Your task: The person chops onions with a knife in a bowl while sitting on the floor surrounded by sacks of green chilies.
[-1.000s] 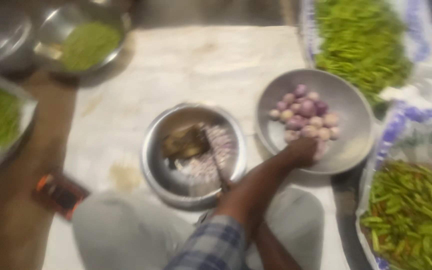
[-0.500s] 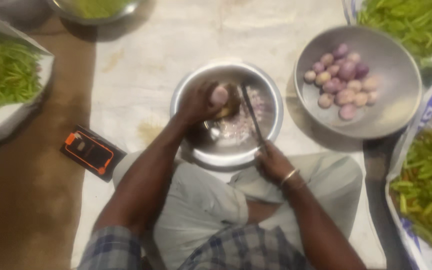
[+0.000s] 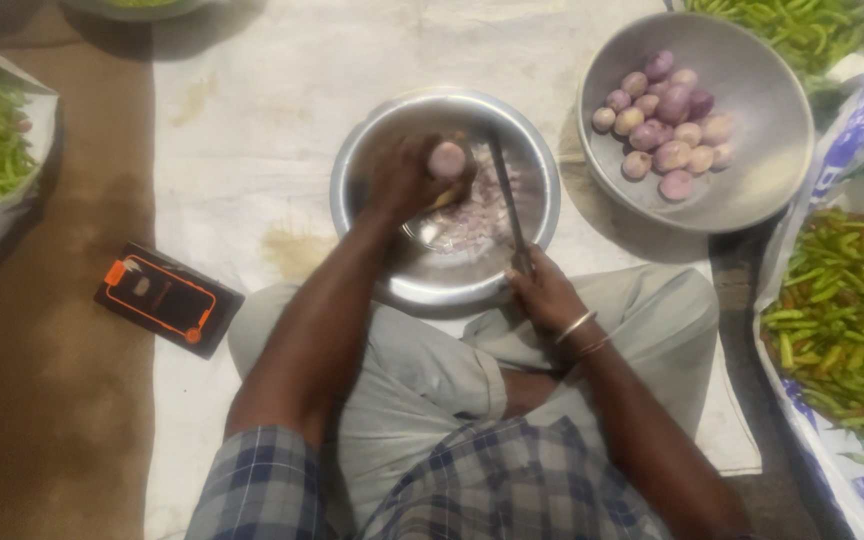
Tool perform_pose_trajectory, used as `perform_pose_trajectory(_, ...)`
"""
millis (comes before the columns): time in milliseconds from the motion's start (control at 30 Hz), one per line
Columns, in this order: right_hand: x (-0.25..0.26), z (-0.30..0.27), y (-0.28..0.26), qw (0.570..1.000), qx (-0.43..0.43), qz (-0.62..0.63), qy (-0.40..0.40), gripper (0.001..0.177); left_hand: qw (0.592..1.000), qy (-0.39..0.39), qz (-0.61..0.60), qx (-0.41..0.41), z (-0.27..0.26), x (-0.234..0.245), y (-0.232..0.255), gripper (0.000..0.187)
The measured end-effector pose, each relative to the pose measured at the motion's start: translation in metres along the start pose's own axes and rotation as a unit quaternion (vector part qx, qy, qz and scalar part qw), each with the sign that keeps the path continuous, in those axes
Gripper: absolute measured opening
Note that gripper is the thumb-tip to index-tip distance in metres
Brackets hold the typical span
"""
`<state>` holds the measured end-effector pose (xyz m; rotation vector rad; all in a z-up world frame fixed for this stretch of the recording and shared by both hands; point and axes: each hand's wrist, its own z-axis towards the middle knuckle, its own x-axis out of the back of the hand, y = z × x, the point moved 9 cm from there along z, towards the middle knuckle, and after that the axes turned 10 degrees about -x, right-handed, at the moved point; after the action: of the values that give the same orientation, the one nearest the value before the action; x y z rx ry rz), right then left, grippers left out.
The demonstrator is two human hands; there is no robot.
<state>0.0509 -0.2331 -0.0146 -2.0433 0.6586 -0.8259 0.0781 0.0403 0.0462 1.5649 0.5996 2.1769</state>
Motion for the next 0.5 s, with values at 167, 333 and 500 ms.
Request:
perform_pose_trajectory(167,-0.008,-0.013,-0.028,1.000,0.013,-0.012,0.010,0.057,0.987,0.085,0.013,-0.135,-0.004,0.012,0.022,0.078)
perform_pose_trajectory(333,-0.019,-0.017,-0.059,0.992,0.066,-0.103,0.040,0.047,0.991,0.096,0.013,-0.089,-0.007,0.010,0.017,0.096)
perform_pose_trajectory(500,-0.033,-0.008,-0.057,0.962,0.041,-0.258,0.076,0.047,0.994,0.080,0.017,-0.069,-0.007,0.000,0.014,0.101)
